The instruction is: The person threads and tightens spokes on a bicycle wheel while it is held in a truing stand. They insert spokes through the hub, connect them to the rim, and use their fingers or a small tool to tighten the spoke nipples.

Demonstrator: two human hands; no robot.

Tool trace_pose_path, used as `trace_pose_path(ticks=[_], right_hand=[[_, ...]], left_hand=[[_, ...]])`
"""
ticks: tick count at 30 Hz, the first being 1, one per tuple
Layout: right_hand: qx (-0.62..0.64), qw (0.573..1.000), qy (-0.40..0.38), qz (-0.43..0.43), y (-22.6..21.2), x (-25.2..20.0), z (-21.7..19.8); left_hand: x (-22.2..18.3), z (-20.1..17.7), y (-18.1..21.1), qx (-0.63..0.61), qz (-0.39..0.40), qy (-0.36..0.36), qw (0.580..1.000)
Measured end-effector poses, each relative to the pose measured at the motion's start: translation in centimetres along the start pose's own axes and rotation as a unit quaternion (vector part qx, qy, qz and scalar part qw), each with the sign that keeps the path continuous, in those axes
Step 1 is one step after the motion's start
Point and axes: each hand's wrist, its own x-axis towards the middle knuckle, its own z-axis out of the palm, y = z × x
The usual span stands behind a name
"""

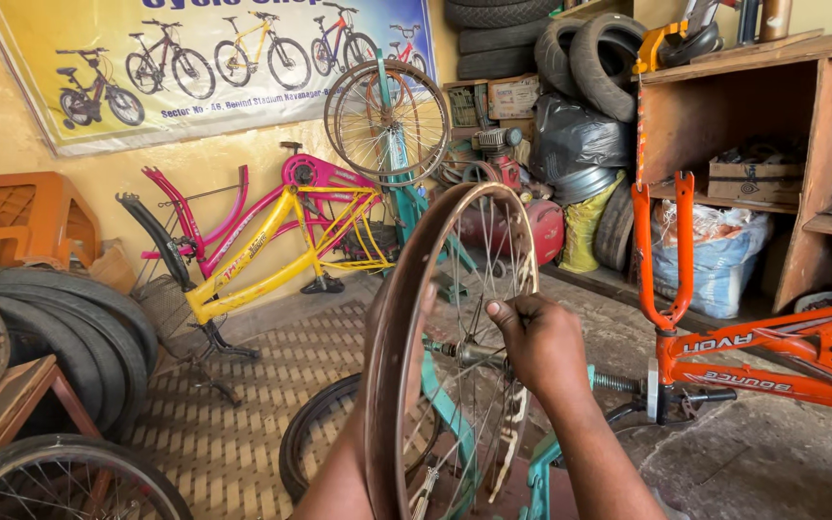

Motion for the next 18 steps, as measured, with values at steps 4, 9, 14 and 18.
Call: trace_pose_path(ticks=[4,9,14,18], right_hand=[[-0.008,0.998,-0.011,0.056,-0.5,-0.1,0.0],[-0.033,0.998,0.006,0.046,-0.7,-0.2,0.3],[-0.053,0.996,-0.005,0.071,-0.3,0.1,0.8],[-0.034,0.996,-0.007,0.077,-0.3,0.1,0.9]], left_hand=[[0.1,0.3,0.8,-0.04,0.021,-0.092,0.995],[0.5,1.2,0.0,-0.065,0.086,-0.144,0.984],[0.9,1.6,-0.9,-0.034,0.212,-0.142,0.966],[0.6,1.9,0.8,-0.069,0.19,-0.164,0.966]])
